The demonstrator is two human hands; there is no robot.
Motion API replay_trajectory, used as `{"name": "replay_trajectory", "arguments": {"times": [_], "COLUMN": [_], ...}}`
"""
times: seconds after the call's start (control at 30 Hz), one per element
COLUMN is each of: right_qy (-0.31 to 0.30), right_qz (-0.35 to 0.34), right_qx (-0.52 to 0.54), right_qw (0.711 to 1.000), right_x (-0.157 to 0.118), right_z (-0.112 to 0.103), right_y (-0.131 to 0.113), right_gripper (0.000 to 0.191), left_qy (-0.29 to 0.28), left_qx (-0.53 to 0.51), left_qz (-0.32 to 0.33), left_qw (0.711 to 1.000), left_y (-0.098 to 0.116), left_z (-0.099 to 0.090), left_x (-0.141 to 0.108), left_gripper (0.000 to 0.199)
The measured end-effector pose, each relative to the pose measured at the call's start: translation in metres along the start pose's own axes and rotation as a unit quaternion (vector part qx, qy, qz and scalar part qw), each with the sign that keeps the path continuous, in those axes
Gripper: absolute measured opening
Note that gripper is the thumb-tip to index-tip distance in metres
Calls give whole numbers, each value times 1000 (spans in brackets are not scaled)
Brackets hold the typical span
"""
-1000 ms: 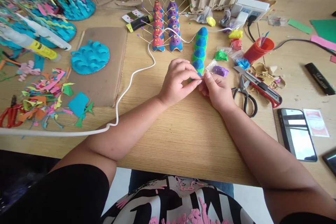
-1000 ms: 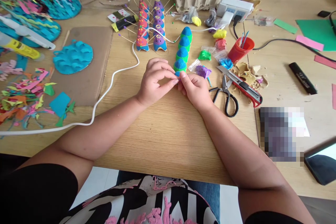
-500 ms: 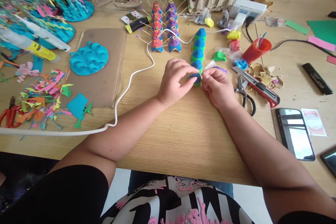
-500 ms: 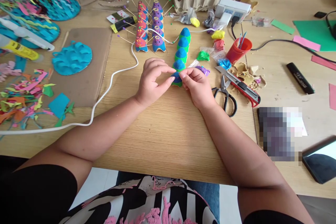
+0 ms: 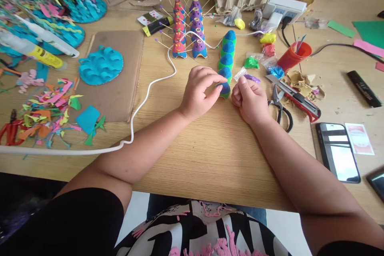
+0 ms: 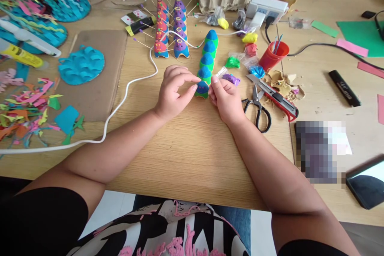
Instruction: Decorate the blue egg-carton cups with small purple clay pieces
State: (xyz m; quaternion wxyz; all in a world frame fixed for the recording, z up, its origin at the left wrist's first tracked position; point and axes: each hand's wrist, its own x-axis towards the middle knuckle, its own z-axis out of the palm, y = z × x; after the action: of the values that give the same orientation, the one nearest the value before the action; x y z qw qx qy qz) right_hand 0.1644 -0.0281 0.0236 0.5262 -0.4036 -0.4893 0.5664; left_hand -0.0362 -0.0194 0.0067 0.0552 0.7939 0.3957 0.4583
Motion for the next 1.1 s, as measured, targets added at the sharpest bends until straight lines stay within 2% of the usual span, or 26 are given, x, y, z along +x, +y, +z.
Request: {"name": "replay_trajectory", "arguments": {"times": [0.2, 0.4, 0.7, 0.97, 1.1], "right_qy": [5, 3, -27, -34, -40], "right_qz": [-5, 5, 11, -15, -11], "right_qx": [6, -12, -76, -127, -111], "right_qw": [1000, 1000, 997, 991, 993], "right_x": [0, 1, -6, -10, -10], "right_z": [2, -1, 2, 5, 5], "right_y": [-2, 1, -5, -11, -9], "right_gripper": [64, 67, 67, 70, 69], "left_qy": [10, 9, -42, -44, -34], "left_qx": [-1, -2, -17, -21, -24], "left_qz": [-14, -19, -16, -12, -7], "left_qw": [1000, 1000, 999, 999, 999], "left_y": [-1, -1, 9, 5, 4], "left_z": [-1, 0, -5, -2, -1], "left_x": [0, 0, 4, 3, 3], "left_gripper": [17, 18, 18, 21, 20]}}
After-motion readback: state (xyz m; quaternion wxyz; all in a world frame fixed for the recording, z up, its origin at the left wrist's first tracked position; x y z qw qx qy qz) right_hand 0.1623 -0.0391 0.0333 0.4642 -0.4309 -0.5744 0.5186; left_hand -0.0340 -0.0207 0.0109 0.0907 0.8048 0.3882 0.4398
